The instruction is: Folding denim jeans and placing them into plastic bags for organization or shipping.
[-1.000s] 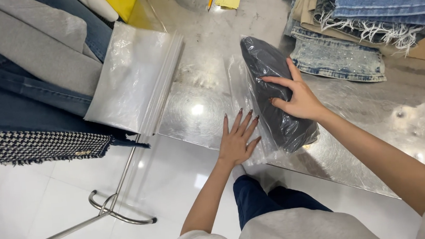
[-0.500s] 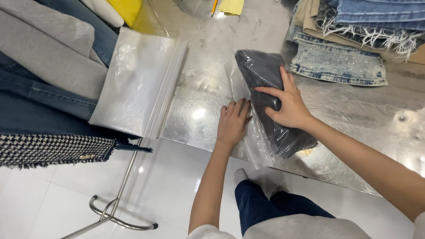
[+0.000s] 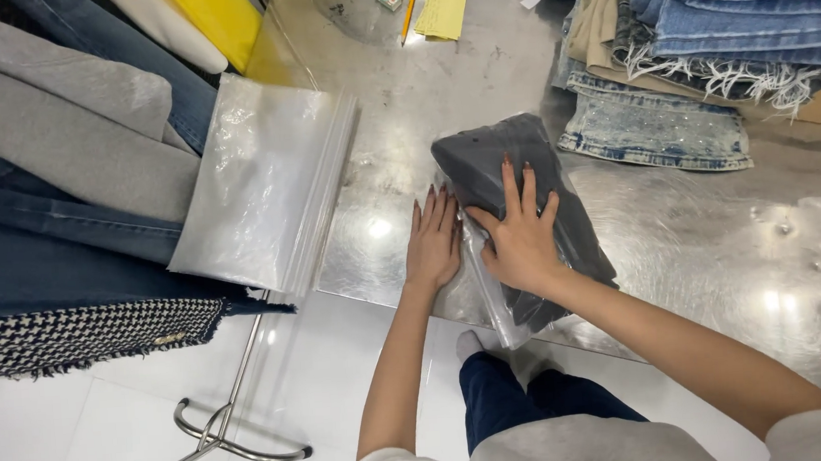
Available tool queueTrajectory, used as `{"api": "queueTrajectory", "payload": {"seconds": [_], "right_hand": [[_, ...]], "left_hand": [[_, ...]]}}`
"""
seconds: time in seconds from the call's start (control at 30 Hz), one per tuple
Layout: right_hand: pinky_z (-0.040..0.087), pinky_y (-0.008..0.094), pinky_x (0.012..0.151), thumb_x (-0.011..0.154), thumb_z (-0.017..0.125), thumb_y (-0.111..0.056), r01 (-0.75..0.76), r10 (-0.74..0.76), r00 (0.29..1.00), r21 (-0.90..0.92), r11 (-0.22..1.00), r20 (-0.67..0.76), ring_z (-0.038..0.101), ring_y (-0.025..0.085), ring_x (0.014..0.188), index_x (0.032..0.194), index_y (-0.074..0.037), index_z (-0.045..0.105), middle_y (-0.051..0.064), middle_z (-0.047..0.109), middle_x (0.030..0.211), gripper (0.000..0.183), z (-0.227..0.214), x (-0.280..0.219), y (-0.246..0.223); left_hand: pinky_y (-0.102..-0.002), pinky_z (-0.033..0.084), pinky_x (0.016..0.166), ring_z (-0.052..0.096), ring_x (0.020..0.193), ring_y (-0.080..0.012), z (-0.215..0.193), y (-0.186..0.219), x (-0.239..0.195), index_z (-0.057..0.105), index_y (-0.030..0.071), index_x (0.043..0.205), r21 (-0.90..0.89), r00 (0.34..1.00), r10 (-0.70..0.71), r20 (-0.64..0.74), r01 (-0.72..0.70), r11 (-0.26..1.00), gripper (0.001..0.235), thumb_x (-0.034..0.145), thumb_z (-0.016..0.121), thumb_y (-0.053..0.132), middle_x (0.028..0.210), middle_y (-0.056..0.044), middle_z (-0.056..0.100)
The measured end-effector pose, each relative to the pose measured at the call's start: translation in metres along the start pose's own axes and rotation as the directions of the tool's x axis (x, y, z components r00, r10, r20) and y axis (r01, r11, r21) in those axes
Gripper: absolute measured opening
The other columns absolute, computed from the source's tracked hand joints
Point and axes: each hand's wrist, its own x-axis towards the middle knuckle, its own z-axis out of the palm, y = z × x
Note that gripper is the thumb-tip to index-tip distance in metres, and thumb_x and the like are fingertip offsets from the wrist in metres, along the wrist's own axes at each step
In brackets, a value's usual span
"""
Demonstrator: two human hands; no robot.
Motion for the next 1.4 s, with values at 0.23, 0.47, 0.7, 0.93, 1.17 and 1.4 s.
{"api": "queueTrajectory", "payload": {"seconds": [0.23, 0.47, 0.7, 0.93, 1.17, 1.4], "right_hand": [[0.002, 0.099, 0.097, 0.083, 0.077, -0.024, 0.090, -0.099, 0.995, -0.269, 0.959, -0.019, -0.004, 0.072, 0.157, 0.140, -0.017, 0.072, 0.039, 0.007, 0.179, 0.058, 0.016, 0.007, -0.016], [0.027, 0.080, 0.116, 0.097, 0.072, -0.032, 0.087, -0.060, 0.995, 0.431, 0.898, -0.076, 0.028, 0.066, 0.151, 0.156, -0.028, 0.060, 0.037, 0.022, 0.173, 0.060, -0.025, -0.001, 0.041], [0.046, 0.056, 0.115, 0.091, 0.083, -0.061, -0.247, 0.313, 0.947, 0.453, 0.857, -0.075, 0.060, 0.042, 0.139, 0.156, -0.022, 0.061, 0.024, 0.060, 0.147, 0.079, -0.009, -0.028, 0.156], [0.062, 0.055, 0.085, 0.093, 0.074, -0.065, -0.650, 0.354, 0.760, 0.644, 0.403, 0.545, 0.070, 0.044, 0.121, 0.169, -0.012, 0.039, 0.034, 0.063, 0.143, 0.099, -0.045, -0.031, 0.138], [0.065, 0.046, 0.079, 0.093, 0.076, -0.060, -0.670, 0.286, 0.742, 0.653, 0.353, 0.606, 0.069, 0.045, 0.123, 0.171, -0.003, 0.021, 0.037, 0.056, 0.144, 0.112, -0.056, -0.026, 0.093], [0.066, 0.056, 0.084, 0.093, 0.079, -0.059, -0.651, 0.284, 0.758, 0.707, 0.277, 0.587, 0.065, 0.053, 0.127, 0.169, 0.002, 0.013, 0.041, 0.051, 0.145, 0.118, -0.032, 0.012, 0.029]], "left_hand": [[-0.038, 0.057, 0.103, 0.069, 0.117, -0.0240, -0.011, 0.007, -0.023, 0.061, 0.016, 0.145, -0.535, 0.861, -0.509, 0.009, 0.434, 0.725, 0.039, 0.109, 0.057, 0.030, 0.130, -0.006, 0.068], [-0.043, 0.068, 0.085, 0.078, 0.108, -0.0381, -0.022, 0.036, -0.005, 0.044, -0.003, 0.154, -0.671, 0.664, -0.521, 0.536, 0.710, 0.214, 0.108, 0.097, 0.054, 0.088, 0.138, -0.030, 0.066], [-0.048, 0.061, 0.102, 0.068, 0.131, -0.0396, -0.044, 0.092, 0.005, 0.051, -0.001, 0.153, -0.537, 0.600, -0.577, 0.554, 0.787, 0.303, 0.131, 0.075, 0.057, 0.104, 0.142, -0.027, 0.066], [-0.053, 0.053, 0.115, 0.056, 0.145, -0.0430, -0.023, 0.109, 0.011, 0.043, -0.009, 0.159, -0.579, 0.611, -0.645, 0.459, 0.756, 0.304, 0.096, 0.107, 0.044, 0.071, 0.152, -0.034, 0.058], [-0.056, 0.044, 0.122, 0.047, 0.152, -0.0441, -0.034, 0.077, 0.024, 0.038, -0.008, 0.163, -0.541, 0.628, -0.658, 0.416, 0.752, 0.376, 0.088, 0.110, 0.042, 0.062, 0.158, -0.031, 0.054], [-0.057, 0.041, 0.124, 0.048, 0.151, -0.0446, -0.083, 0.023, 0.035, 0.042, -0.004, 0.162, -0.468, 0.637, -0.655, 0.407, 0.761, 0.450, 0.078, 0.112, 0.033, 0.055, 0.157, -0.030, 0.055]]}}
